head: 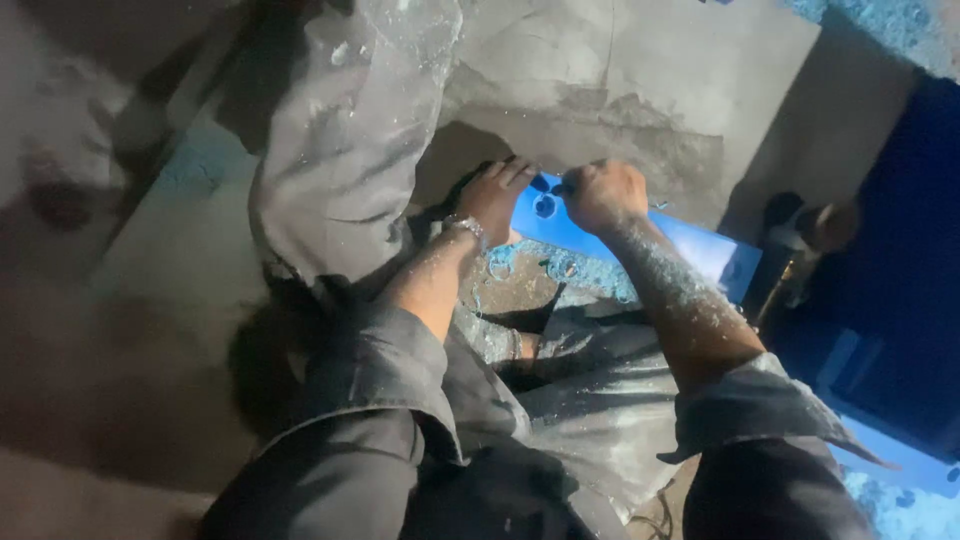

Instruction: Trimming and grinding the edges of blue plastic components using an angle grinder and a hand tool.

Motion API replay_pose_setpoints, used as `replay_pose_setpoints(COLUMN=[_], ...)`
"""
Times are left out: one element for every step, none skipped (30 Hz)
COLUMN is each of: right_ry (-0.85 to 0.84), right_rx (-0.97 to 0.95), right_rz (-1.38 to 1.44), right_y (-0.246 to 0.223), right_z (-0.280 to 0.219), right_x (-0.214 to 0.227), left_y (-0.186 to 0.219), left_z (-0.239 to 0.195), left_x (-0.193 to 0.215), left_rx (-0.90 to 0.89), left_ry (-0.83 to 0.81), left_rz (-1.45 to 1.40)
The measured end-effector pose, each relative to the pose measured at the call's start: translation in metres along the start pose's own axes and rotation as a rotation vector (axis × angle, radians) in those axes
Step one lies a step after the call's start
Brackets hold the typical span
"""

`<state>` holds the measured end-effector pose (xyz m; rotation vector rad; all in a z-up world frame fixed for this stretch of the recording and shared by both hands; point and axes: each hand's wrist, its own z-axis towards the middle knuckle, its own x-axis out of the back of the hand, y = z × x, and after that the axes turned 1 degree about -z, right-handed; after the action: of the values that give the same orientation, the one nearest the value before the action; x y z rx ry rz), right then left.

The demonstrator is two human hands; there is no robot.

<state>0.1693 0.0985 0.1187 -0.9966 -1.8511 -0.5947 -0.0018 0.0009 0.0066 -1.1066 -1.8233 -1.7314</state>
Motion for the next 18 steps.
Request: replay_pose_setpoints(right_ry=[-0.004, -0.024, -0.047, -0.055, -0.096, -0.137, -0.139, -0.094, -0.058, -0.068, -0.012, 0.045, 0.043, 0.014, -0.012, -0.012, -0.056, -0.101], right_rx=[0.002, -0.038, -0.08, -0.079, -0.125, -0.17, -0.176, -0.201, -0.221, -0.22, -0.221, -0.221, -0.221, -0.22, -0.221, -0.224, -0.235, -0.245], right_rz=[-0.002, 0.012, 0.027, 0.026, 0.048, 0.071, 0.069, 0.134, 0.202, 0.202, 0.228, 0.254, 0.258, 0.252, 0.245, 0.248, 0.279, 0.31], right_y=[0.002, 0.004, 0.007, 0.004, 0.003, 0.003, 0.001, 0.0, -0.006, -0.01, -0.014, -0.018, -0.024, -0.03, -0.035, -0.043, -0.05, -0.057], right_z=[-0.002, -0.003, -0.007, -0.013, -0.016, -0.02, -0.027, -0.034, -0.043, -0.048, -0.047, -0.047, -0.045, -0.043, -0.042, -0.038, -0.03, -0.022], right_x=[-0.003, -0.006, -0.01, -0.013, -0.015, -0.017, -0.022, -0.028, -0.037, -0.041, -0.043, -0.045, -0.045, -0.045, -0.045, -0.039, -0.031, -0.023], left_y=[0.002, 0.004, 0.008, 0.004, 0.001, -0.003, 0.0, 0.002, 0.004, 0.003, 0.0, -0.003, -0.002, 0.0, 0.002, 0.002, -0.001, -0.003], left_z=[0.001, 0.002, 0.002, 0.002, 0.005, 0.008, 0.01, 0.011, 0.006, 0.001, 0.002, 0.002, 0.002, 0.001, 0.001, 0.0, 0.001, 0.002], left_x=[0.004, 0.008, 0.012, 0.006, 0.001, -0.004, 0.0, 0.004, 0.007, 0.003, 0.002, 0.002, 0.002, 0.002, 0.002, -0.004, -0.007, -0.01], left_rx=[0.003, 0.027, 0.05, 0.053, -0.012, -0.076, -0.081, -0.007, 0.077, 0.082, 0.053, 0.024, 0.025, 0.023, 0.016, 0.014, 0.028, 0.042], left_ry=[0.0, -0.043, -0.089, -0.093, -0.041, 0.011, 0.009, -0.024, -0.063, -0.069, -0.029, 0.011, 0.007, 0.039, 0.072, 0.069, 0.069, 0.069], left_rz=[-0.004, 0.02, 0.042, 0.036, 0.034, 0.032, 0.027, -0.01, -0.05, -0.056, -0.075, -0.093, -0.092, -0.077, -0.061, -0.06, -0.077, -0.095])
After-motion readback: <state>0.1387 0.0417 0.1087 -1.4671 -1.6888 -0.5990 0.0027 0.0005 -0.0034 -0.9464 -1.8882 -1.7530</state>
